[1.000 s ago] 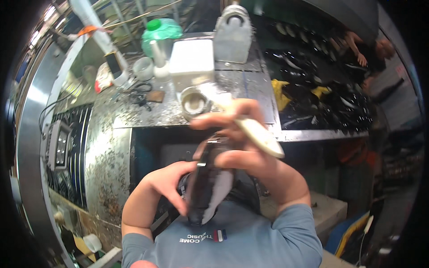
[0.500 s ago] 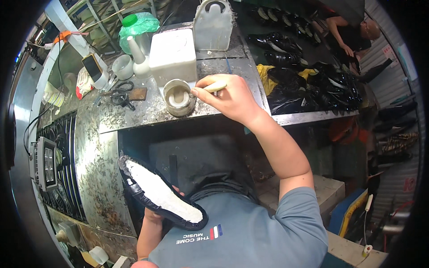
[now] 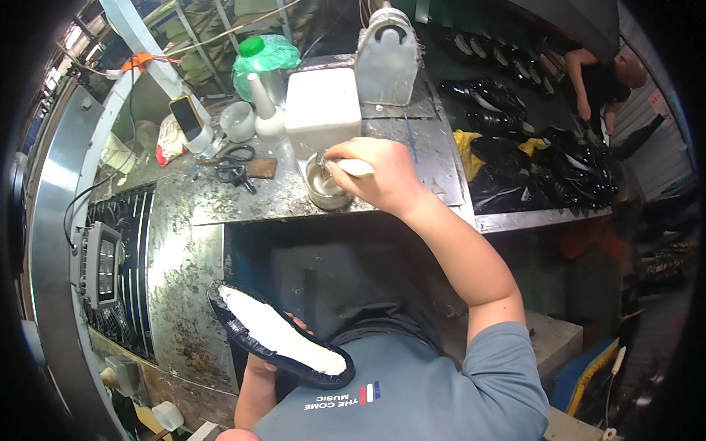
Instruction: The person paints the white soles of black shoes black using a brush and a container of black paint. They repeatedly dip the brush into the paint and apply it to the soles of multiple shoes, placing each finished shoe on a nearby rack.
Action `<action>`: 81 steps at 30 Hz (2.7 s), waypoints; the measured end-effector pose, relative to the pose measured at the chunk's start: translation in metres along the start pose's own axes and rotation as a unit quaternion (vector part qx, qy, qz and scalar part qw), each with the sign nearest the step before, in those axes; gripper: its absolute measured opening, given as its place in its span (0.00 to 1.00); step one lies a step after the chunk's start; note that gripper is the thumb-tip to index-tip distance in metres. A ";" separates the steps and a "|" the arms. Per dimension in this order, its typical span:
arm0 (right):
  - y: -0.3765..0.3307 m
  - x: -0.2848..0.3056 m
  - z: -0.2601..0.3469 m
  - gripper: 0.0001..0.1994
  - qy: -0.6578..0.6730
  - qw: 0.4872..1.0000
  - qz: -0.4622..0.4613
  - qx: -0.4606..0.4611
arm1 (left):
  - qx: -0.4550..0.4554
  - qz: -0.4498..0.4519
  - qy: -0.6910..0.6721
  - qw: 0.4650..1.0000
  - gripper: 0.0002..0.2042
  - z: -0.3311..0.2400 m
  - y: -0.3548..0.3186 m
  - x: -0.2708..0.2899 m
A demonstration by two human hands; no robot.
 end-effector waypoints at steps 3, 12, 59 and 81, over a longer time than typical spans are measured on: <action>-0.010 -0.004 -0.008 0.07 0.010 1.000 0.006 -0.006 | 0.006 -0.028 0.080 0.996 0.52 -0.019 0.004 -0.008; -0.023 0.005 -0.014 0.09 0.094 0.994 -0.019 -0.044 | -0.171 -0.055 0.270 0.946 0.53 -0.065 0.022 -0.009; -0.045 -0.010 0.073 0.09 0.432 0.901 -0.028 0.033 | -0.275 0.090 0.910 0.298 0.17 -0.155 0.016 -0.147; -0.058 0.020 0.111 0.09 0.486 0.868 0.090 0.036 | -0.360 0.005 0.893 0.269 0.14 -0.165 0.045 -0.112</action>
Point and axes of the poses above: each hand's wrist, its own y-axis towards the middle knuckle, its own x-axis out of the back of the hand, z = x × y, the point moved 7 cm from there along y, towards the middle knuckle, and after that the axes turned 9 degrees about y, right-handed, at the moved point
